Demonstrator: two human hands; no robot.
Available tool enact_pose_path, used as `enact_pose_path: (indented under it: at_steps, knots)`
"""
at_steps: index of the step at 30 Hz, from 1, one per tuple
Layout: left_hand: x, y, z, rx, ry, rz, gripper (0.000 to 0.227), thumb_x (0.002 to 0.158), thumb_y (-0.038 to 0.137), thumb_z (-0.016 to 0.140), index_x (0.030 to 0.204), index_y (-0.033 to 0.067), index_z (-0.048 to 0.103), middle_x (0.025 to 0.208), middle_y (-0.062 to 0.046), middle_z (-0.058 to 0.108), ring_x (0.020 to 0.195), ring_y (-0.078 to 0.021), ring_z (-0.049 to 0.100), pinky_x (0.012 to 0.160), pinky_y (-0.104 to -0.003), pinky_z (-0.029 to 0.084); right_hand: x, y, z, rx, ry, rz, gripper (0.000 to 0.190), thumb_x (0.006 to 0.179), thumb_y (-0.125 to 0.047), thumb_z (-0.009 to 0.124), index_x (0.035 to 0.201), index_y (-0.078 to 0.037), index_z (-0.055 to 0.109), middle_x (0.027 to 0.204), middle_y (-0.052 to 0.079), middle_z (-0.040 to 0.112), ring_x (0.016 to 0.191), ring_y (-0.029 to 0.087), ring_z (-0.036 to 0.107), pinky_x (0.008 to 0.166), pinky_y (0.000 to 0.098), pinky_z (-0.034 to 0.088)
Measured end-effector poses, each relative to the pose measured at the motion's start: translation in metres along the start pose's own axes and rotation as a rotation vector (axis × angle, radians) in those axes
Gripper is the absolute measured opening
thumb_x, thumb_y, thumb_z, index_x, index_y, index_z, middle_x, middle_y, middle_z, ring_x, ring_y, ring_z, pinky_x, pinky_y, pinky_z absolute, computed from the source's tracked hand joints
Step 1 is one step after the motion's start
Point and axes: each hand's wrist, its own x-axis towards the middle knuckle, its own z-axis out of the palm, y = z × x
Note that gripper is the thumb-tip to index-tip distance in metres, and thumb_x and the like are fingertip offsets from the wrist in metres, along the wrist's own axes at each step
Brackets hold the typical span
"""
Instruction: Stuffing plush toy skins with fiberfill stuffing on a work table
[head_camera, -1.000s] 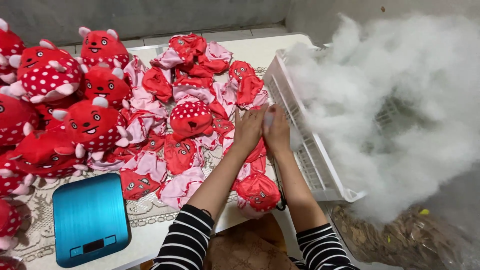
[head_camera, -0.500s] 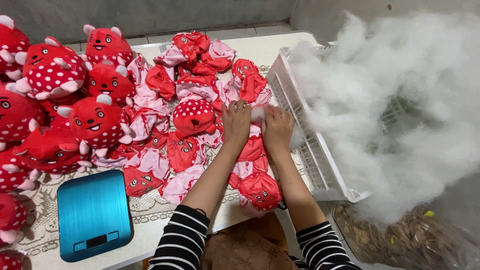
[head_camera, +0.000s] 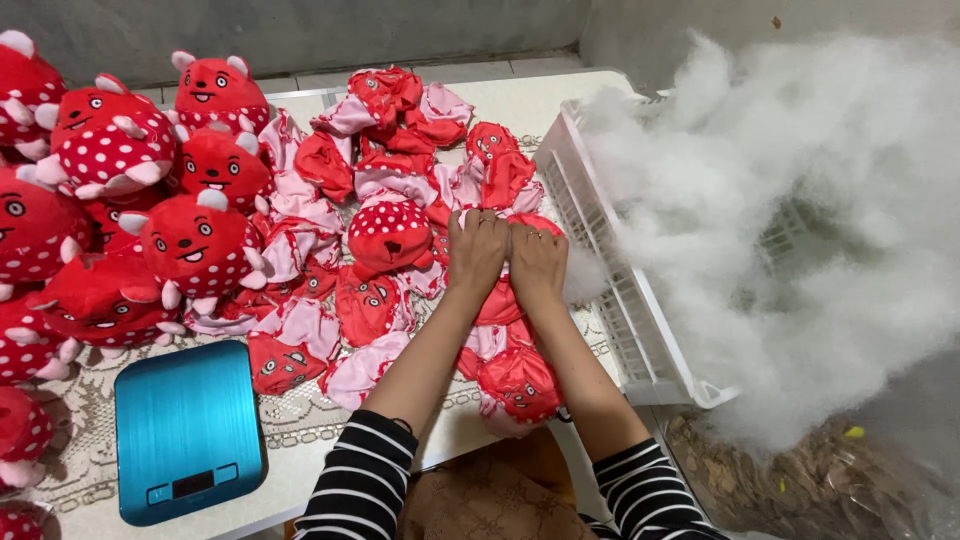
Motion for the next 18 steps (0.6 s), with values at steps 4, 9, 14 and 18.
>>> enact_pose_path:
  at_steps: [4, 9, 14, 18]
  knots:
    - [0.001, -0.007, -0.013, -0.007, 0.049, -0.007, 0.004, 0.085, 0.014, 0.065, 0.088, 0.0123, 0.068, 0.077, -0.008, 0.058, 0.086, -0.0265, 0.057, 0.095, -0.055, 0.044, 0.008, -0.003, -0.021, 0.081, -0.163, 0.084, 0.022, 0.096, -0.016, 0.045, 0.109, -0.017, 0.063, 0.086, 0.003, 0.067, 0.091, 0.024, 0.064, 0.085, 0.0429, 0.039]
    - [-0.008, -0.029, -0.019, 0.088, -0.017, -0.119, 0.003, 0.082, 0.016, 0.066, 0.081, 0.0144, 0.068, 0.084, -0.007, 0.061, 0.091, -0.0265, 0.058, 0.096, -0.053, 0.043, 0.009, 0.027, -0.019, -0.054, -0.096, 0.211, 0.014, 0.090, -0.019, 0.053, 0.096, -0.019, 0.065, 0.080, 0.002, 0.069, 0.078, 0.024, 0.069, 0.073, 0.0435, 0.045]
    - [-0.007, -0.032, -0.026, 0.014, -0.006, -0.070, 0.005, 0.083, 0.016, 0.064, 0.087, 0.0136, 0.067, 0.091, -0.007, 0.060, 0.094, -0.0267, 0.058, 0.097, -0.051, 0.044, 0.013, 0.012, -0.039, 0.047, -0.002, 0.089, 0.022, 0.094, -0.029, 0.061, 0.113, -0.029, 0.071, 0.114, 0.007, 0.068, 0.106, 0.028, 0.066, 0.096, 0.0507, 0.046]
    - [-0.008, -0.031, -0.029, -0.016, -0.069, -0.043, 0.033, 0.070, 0.035, 0.080, 0.092, 0.0153, 0.066, 0.099, -0.006, 0.062, 0.103, -0.0264, 0.057, 0.101, -0.053, 0.041, 0.016, 0.002, -0.039, 0.213, -0.414, 0.081, 0.043, 0.091, -0.050, 0.058, 0.122, -0.025, 0.074, 0.148, 0.011, 0.055, 0.144, 0.036, 0.043, 0.114, 0.0690, 0.028]
